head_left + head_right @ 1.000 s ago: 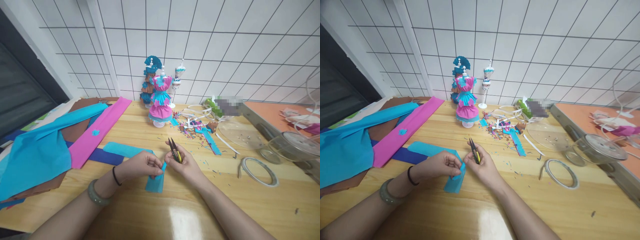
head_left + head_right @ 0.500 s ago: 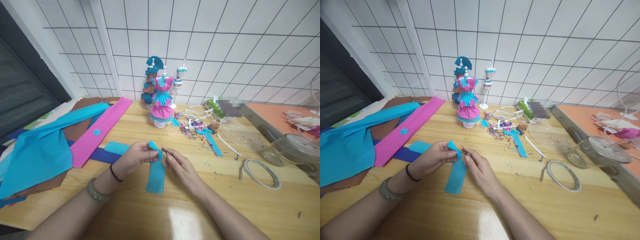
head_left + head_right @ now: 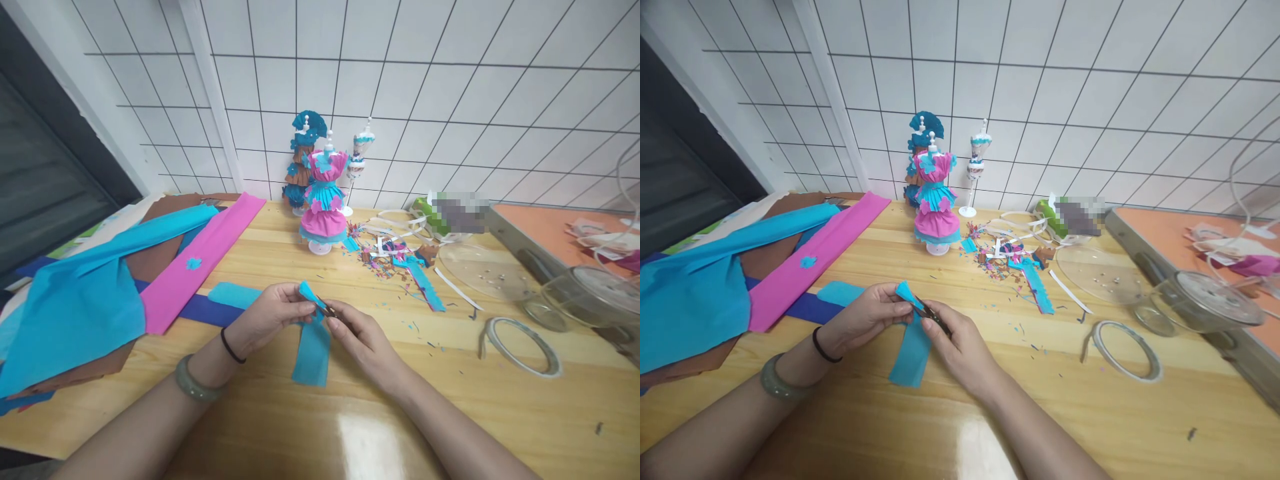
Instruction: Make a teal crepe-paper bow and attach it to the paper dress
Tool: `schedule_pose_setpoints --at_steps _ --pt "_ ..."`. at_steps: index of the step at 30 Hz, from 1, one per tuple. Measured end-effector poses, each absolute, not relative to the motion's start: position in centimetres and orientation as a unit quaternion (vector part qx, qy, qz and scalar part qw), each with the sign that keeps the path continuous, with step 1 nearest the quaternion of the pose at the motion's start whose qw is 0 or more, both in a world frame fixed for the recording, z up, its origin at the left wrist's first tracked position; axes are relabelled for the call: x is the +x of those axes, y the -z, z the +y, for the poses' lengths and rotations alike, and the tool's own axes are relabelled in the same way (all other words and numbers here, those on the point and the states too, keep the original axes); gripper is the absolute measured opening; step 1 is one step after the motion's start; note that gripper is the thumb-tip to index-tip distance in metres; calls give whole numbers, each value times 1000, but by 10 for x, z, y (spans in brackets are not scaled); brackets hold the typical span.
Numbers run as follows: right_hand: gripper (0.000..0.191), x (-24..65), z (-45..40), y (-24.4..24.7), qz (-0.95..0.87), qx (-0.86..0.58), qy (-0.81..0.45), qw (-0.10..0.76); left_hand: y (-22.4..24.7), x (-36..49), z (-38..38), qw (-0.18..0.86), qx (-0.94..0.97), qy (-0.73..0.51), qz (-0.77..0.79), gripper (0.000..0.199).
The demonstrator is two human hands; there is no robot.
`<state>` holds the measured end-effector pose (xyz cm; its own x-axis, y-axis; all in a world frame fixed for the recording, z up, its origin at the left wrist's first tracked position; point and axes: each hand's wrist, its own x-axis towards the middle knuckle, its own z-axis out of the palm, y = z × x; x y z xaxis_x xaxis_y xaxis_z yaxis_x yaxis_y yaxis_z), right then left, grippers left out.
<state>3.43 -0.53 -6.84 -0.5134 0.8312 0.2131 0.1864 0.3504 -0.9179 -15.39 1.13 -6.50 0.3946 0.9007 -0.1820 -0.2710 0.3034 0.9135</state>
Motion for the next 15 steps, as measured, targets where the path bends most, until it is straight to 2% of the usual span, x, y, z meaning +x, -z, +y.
schedule_pose_setpoints --at_steps 15 --pt "35 35 -6 71 -740 -350 -440 369 67 -151 10 715 439 -408 359 18"
